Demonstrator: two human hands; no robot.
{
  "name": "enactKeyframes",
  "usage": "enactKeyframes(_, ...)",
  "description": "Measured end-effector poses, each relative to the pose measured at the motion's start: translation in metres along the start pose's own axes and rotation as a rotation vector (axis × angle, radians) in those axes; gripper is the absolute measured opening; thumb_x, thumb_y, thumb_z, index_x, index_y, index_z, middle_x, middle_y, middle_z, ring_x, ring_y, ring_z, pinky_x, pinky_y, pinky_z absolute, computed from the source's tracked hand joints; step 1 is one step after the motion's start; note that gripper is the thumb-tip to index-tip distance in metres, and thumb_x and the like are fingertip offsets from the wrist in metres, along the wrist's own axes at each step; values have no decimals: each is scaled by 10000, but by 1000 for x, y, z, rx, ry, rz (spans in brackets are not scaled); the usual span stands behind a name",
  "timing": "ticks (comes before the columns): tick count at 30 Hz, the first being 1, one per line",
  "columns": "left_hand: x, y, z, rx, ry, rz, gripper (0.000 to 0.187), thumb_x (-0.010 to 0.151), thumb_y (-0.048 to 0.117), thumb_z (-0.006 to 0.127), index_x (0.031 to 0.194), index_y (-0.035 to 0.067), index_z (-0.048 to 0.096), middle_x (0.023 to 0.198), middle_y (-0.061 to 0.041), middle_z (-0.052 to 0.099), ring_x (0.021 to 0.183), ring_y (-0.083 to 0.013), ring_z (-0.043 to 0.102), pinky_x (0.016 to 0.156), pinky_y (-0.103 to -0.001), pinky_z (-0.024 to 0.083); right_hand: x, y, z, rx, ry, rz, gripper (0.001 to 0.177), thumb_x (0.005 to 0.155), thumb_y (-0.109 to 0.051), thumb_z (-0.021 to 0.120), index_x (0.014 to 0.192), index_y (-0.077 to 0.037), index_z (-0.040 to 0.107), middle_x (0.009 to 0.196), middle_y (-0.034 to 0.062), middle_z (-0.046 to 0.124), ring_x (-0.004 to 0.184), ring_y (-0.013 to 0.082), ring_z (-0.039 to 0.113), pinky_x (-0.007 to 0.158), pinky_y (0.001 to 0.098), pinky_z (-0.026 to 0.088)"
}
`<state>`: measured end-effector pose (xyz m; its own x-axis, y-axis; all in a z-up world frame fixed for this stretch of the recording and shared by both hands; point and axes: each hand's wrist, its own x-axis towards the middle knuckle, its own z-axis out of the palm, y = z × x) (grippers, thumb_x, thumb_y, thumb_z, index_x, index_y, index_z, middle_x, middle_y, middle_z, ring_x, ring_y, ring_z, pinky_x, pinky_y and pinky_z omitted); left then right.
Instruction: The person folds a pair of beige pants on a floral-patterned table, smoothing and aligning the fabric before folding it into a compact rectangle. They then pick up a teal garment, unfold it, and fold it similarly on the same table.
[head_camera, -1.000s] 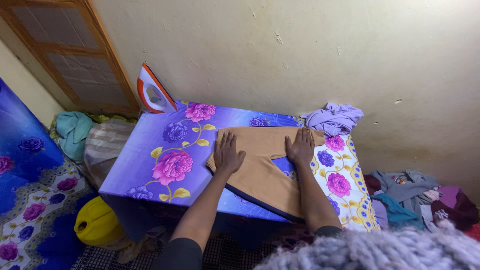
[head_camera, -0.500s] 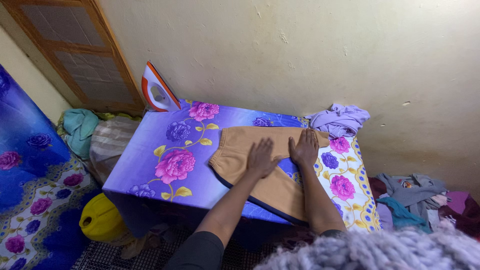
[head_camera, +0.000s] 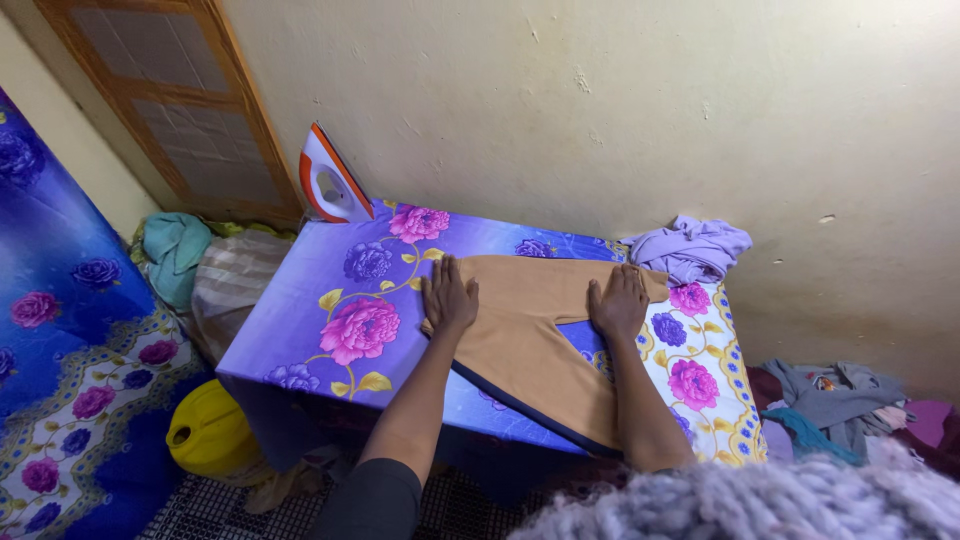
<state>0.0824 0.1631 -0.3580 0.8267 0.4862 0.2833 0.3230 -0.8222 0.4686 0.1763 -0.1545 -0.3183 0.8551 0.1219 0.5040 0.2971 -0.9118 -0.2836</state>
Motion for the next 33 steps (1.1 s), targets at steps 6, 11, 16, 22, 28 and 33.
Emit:
enactKeyframes(6,14,1,-13,-140,38,-219,731,745,491,791,1381,210,565,1621,-92,323,1506,-274,206,1183,-487,119,-5,-8,-12,10,115,27,420,911,-375,676,1211,-81,687,1305,133,636,1251,330,551,994,512,413)
enactKeyframes(11,13,8,-41,-212,155,-177,427,684,404,850,1056,215,758,1430,-47,479,1375,-281,348,1115,-478,216,-7,-14,-26,-103,197,21,257,870,-355,744,1022,-148,738,1112,123,624,1060,337,560,886,505,431)
enactKeyframes(16,3,13,-49,-183,207,-71,334,747,368,829,1022,189,769,1204,-36,590,1210,-269,495,1029,-462,352,-7,-9,-18,-101,172,118,139,899,-304,757,926,-170,731,1029,85,618,1033,321,555,901,502,436)
enactKeyframes(22,6,14,-41,-155,187,-47,298,837,352,783,999,104,749,1074,-62,659,1104,-283,562,964,-479,398,-8,-7,-15,-90,195,123,310,904,-376,789,1019,-124,650,1023,94,612,1012,323,581,883,484,445)
enactKeyframes(28,14,10,-22,-114,228,-62,318,834,332,774,1022,82,715,1047,-91,676,1099,-304,575,961,-504,392,-3,-13,-22,-190,332,368,719,715,-533,858,1062,8,537,950,208,627,891,380,626,735,475,500)
enactKeyframes(33,22,13,-19,-41,168,-111,311,850,344,767,1023,92,709,1074,-98,671,1107,-294,575,952,-483,398,1,-10,-8,-24,146,285,309,927,-360,751,1028,-78,671,832,202,724,774,414,699,697,522,530)
